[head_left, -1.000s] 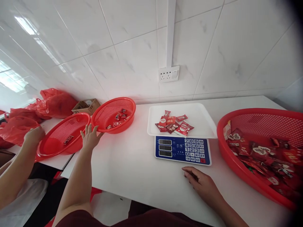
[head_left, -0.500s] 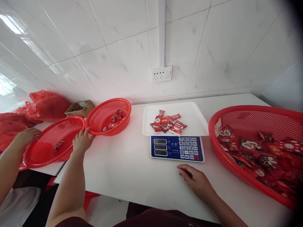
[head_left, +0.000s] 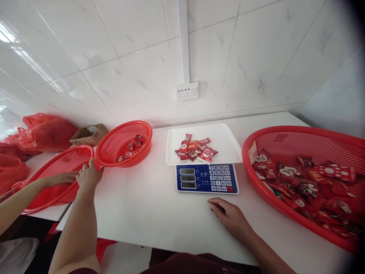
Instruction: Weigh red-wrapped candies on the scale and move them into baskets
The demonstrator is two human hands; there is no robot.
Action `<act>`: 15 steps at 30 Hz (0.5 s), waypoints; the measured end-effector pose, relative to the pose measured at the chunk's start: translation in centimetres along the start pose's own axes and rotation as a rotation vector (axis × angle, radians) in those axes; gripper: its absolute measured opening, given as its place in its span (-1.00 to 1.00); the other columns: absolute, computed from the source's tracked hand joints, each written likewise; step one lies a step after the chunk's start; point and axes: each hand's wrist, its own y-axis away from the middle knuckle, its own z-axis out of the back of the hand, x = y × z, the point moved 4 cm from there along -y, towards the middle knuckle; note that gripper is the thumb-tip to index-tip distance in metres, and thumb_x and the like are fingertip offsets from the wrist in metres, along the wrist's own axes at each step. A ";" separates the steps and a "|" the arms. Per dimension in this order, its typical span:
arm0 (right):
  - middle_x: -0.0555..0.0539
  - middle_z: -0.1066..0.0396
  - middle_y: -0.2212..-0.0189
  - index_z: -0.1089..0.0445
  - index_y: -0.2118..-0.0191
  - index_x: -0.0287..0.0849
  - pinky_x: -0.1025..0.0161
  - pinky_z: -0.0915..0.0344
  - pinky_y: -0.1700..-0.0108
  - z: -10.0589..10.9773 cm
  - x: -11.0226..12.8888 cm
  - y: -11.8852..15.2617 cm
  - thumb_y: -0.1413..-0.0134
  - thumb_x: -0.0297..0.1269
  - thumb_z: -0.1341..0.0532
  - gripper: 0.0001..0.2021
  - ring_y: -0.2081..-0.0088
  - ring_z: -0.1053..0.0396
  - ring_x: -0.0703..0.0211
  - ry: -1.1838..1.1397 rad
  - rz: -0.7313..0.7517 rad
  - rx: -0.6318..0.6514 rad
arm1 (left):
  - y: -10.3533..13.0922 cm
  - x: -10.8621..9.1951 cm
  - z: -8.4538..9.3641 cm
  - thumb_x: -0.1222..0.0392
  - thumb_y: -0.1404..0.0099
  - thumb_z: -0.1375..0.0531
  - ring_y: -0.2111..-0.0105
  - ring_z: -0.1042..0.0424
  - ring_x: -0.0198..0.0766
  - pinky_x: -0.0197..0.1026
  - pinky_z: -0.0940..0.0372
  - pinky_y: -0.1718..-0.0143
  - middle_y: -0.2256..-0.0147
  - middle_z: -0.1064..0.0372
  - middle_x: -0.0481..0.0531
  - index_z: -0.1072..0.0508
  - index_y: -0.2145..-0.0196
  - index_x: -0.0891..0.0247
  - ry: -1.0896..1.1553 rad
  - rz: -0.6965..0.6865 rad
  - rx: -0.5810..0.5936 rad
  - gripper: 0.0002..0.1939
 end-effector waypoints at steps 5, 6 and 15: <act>-0.05 -0.53 0.27 -0.43 0.23 -0.07 0.17 -0.37 0.18 0.1 0.3 0.0 -0.08 -0.12 -0.06 -0.74 0.24 -0.46 0.05 -0.004 -0.010 0.000 | -0.1 0.5 -0.1 0.12 -0.31 0.15 0.01 -0.30 0.23 0.12 -0.25 0.16 0.03 -0.32 0.42 0.19 -0.29 0.32 -0.016 0.026 0.151 -0.37; -0.05 -0.53 0.26 -0.44 0.24 -0.06 0.17 -0.38 0.18 0.2 0.3 0.1 -0.08 -0.12 -0.07 -0.74 0.24 -0.46 0.05 -0.007 -0.012 -0.001 | 0.0 0.7 -0.1 0.17 -0.31 0.15 0.03 -0.32 0.20 0.09 -0.26 0.18 0.06 -0.35 0.39 0.21 -0.30 0.32 -0.030 0.034 0.172 -0.37; -0.03 -0.54 0.30 -0.44 0.25 -0.05 0.19 -0.39 0.19 0.1 0.1 0.0 -0.07 -0.13 -0.08 -0.76 0.28 -0.47 0.07 -0.013 0.003 -0.003 | 2.4 0.9 1.4 0.11 -0.31 0.13 0.09 -0.39 0.14 0.01 -0.29 0.24 0.08 -0.40 0.31 0.25 -0.30 0.29 -0.082 0.016 0.252 -0.34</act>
